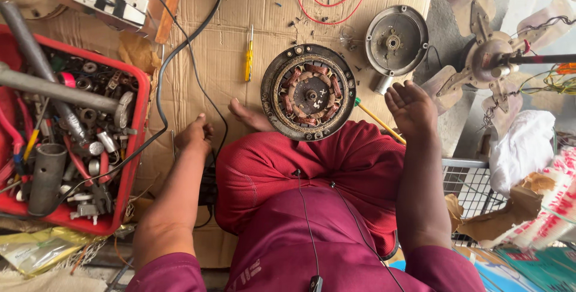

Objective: The person disassembles a ceiling fan motor housing using a screwdriver, removes the cover to expose the internal windings, and then uses a hammer to tap a component within the motor assembly.

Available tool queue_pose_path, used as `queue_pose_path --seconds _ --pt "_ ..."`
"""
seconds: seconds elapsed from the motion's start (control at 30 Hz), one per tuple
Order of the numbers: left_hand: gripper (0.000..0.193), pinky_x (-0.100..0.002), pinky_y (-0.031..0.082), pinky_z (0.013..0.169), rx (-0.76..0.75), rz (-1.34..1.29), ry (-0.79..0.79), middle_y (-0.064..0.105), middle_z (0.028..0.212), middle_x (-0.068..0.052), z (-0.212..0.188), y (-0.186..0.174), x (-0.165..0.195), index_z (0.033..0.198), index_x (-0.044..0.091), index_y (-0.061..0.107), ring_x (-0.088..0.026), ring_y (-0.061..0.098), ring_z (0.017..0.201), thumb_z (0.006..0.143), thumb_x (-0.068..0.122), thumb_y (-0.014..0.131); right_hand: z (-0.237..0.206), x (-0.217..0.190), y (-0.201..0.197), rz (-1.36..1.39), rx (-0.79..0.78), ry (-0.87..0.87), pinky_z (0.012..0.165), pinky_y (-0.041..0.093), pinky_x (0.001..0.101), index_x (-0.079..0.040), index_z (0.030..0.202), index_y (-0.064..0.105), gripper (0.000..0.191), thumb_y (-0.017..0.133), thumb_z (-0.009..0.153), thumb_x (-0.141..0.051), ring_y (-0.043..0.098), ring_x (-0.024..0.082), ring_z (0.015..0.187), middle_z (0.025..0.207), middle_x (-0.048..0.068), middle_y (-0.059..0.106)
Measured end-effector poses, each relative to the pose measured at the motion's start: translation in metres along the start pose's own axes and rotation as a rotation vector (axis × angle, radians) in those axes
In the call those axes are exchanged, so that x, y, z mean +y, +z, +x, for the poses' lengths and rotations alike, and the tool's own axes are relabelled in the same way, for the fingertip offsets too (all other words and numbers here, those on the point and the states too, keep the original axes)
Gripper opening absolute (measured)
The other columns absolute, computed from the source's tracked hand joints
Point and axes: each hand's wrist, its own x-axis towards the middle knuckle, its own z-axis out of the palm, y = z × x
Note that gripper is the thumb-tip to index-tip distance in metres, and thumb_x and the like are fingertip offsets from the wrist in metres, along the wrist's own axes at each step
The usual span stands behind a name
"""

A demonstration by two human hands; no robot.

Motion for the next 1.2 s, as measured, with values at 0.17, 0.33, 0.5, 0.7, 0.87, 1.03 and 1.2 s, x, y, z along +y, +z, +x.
queue_pose_path --seconds 0.17,0.33,0.5,0.7,0.87,1.03,1.2 --pt "0.025 -0.030 0.059 0.057 0.082 -0.246 -0.004 0.071 0.090 -0.014 0.009 0.002 0.010 0.101 -0.006 0.063 -0.022 0.065 0.068 0.087 0.003 0.082 -0.012 0.012 0.003 -0.120 0.002 -0.001 0.104 0.055 0.0463 0.001 0.143 0.048 0.047 0.062 0.099 -0.010 0.066 0.034 0.117 0.135 0.022 0.059" --pt "0.024 -0.028 0.060 0.059 0.068 -0.267 0.040 0.072 0.089 -0.012 0.013 0.006 0.010 0.103 -0.005 0.068 -0.020 0.067 0.070 0.085 0.005 0.082 -0.017 0.017 0.011 -0.198 -0.023 -0.027 0.097 0.057 0.0422 0.000 0.140 0.052 0.042 0.062 0.100 -0.010 0.068 0.028 0.109 0.127 0.018 0.065" --pt "0.028 -0.029 0.049 0.054 -0.045 0.138 0.166 0.072 0.090 -0.015 0.004 -0.006 0.005 0.108 -0.009 0.069 -0.020 0.066 0.070 0.090 0.009 0.082 -0.031 0.019 0.013 -0.213 -0.140 -0.116 0.092 0.058 0.0380 0.000 0.140 0.055 0.039 0.061 0.104 -0.015 0.069 0.024 0.104 0.121 0.015 0.069" --pt "0.036 -0.024 0.058 0.063 -0.708 0.228 0.597 0.074 0.095 -0.006 -0.045 0.005 0.012 0.128 -0.002 0.062 -0.012 0.068 0.073 0.096 0.011 0.070 -0.061 0.042 0.026 -0.440 -0.377 -0.075 0.080 0.061 0.0381 -0.001 0.153 0.049 0.050 0.057 0.108 -0.019 0.069 0.021 0.088 0.106 0.013 0.067" --pt "0.035 -0.032 0.063 0.059 -1.011 0.322 0.477 0.070 0.090 -0.009 -0.116 0.034 -0.005 0.118 -0.006 0.070 -0.013 0.068 0.072 0.105 0.025 0.059 -0.075 0.045 0.031 -0.697 -0.422 -0.052 0.069 0.061 0.0328 -0.008 0.158 0.039 0.057 0.051 0.105 -0.026 0.070 0.015 0.074 0.101 0.008 0.070" --pt "0.033 -0.030 0.058 0.054 -0.971 0.323 0.495 0.070 0.084 -0.001 -0.151 0.035 -0.002 0.108 -0.003 0.072 -0.009 0.065 0.069 0.100 0.027 0.060 -0.078 0.046 0.024 -0.640 -0.489 -0.118 0.069 0.061 0.0313 -0.007 0.158 0.042 0.056 0.053 0.106 -0.025 0.069 0.015 0.072 0.097 0.009 0.069" --pt "0.030 -0.026 0.036 0.051 -0.835 0.569 0.905 0.053 0.066 0.003 -0.203 0.033 0.003 0.100 0.002 0.079 -0.007 0.041 0.060 0.103 0.028 0.065 -0.094 0.032 0.011 -0.401 -0.491 -0.112 0.068 0.060 0.0300 -0.002 0.152 0.047 0.053 0.054 0.104 -0.022 0.069 0.013 0.079 0.107 0.005 0.071"
